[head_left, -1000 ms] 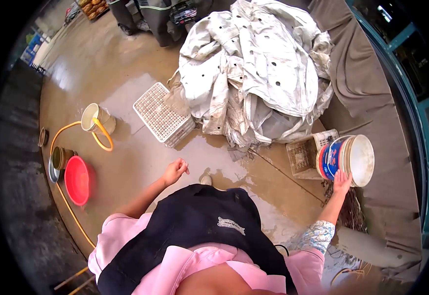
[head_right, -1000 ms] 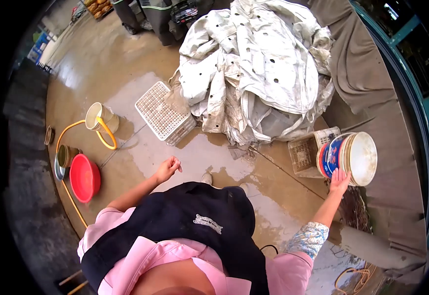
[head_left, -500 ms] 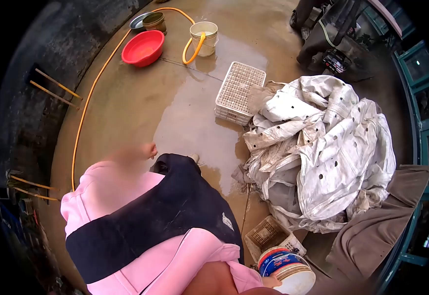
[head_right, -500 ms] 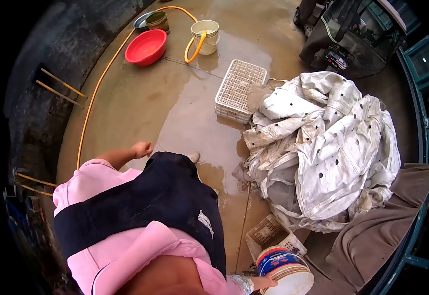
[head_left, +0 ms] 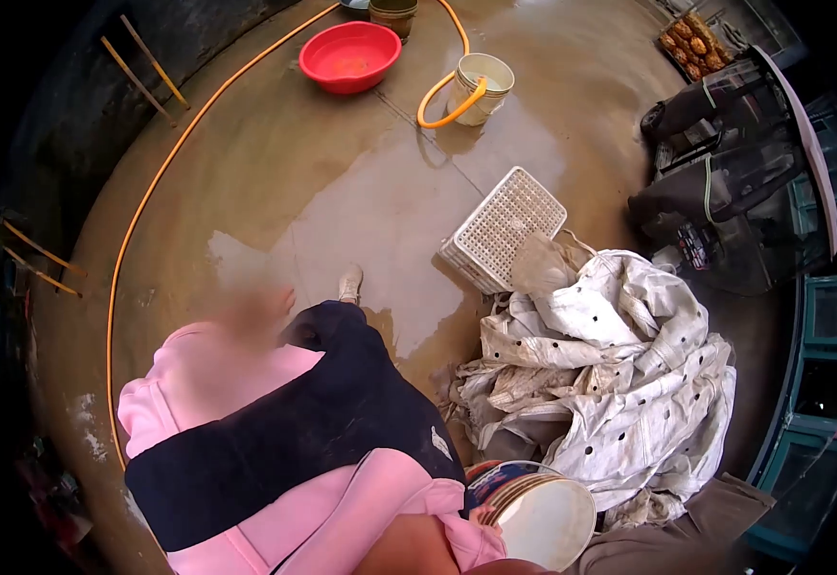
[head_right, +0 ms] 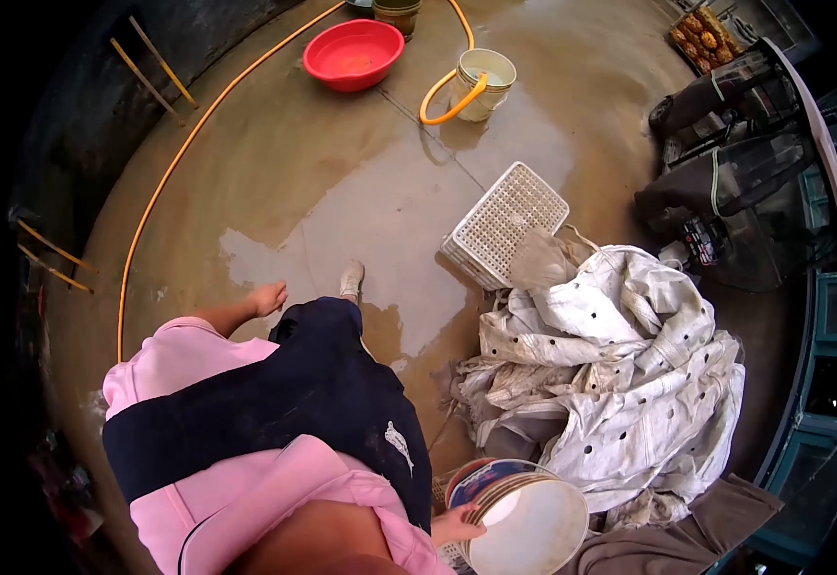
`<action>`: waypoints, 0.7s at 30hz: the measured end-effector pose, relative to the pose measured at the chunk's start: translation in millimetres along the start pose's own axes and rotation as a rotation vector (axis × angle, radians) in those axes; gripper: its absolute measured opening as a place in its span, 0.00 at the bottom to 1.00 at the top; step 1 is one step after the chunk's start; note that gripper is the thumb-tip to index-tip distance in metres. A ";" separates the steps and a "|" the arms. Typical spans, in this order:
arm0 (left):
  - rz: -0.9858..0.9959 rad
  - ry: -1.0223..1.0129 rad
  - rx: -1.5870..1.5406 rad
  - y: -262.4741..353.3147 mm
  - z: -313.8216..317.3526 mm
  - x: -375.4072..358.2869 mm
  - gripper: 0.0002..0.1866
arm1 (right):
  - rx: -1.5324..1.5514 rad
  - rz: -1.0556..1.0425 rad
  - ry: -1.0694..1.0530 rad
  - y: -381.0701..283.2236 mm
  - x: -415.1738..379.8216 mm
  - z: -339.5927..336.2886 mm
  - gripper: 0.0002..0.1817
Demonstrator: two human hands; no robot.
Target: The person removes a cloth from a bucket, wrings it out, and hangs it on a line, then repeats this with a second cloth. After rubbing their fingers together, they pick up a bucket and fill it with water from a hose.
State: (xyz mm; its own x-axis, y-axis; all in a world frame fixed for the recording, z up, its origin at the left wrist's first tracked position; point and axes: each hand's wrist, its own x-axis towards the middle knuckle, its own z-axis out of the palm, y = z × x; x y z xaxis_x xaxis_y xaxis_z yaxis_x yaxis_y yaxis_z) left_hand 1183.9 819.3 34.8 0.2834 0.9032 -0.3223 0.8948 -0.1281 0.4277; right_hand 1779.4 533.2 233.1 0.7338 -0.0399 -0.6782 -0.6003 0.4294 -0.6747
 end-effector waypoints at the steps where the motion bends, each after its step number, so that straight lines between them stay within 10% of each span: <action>1: -0.016 0.021 -0.038 -15.0 0.0 11.0 0.13 | 0.001 0.008 -0.029 18.0 -18.9 36.4 0.20; 4: -0.342 -0.092 -0.411 -25.8 -58.4 70.6 0.14 | -0.099 0.042 -0.173 94.5 -96.1 167.3 0.20; 8: -0.280 0.054 -0.469 -73.2 -76.5 156.9 0.21 | -0.282 0.206 -0.493 199.3 -118.7 301.6 0.18; 18: -0.237 0.164 -1.886 37.5 -289.3 370.4 0.39 | -1.151 0.292 -1.131 517.4 -237.1 601.0 0.20; 21: -0.666 0.383 -1.885 5.0 -296.2 426.6 0.31 | -1.337 0.335 -1.377 617.7 -253.2 659.8 0.22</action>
State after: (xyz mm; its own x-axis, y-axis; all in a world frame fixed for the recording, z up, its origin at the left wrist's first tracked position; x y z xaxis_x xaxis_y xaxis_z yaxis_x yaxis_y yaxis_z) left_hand 1207.1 1325.4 149.6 -0.1692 0.6760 -0.7172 -0.6601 0.4626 0.5918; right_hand 1432.7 1403.9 180.2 -0.1346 0.7900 -0.5982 -0.0754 -0.6101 -0.7887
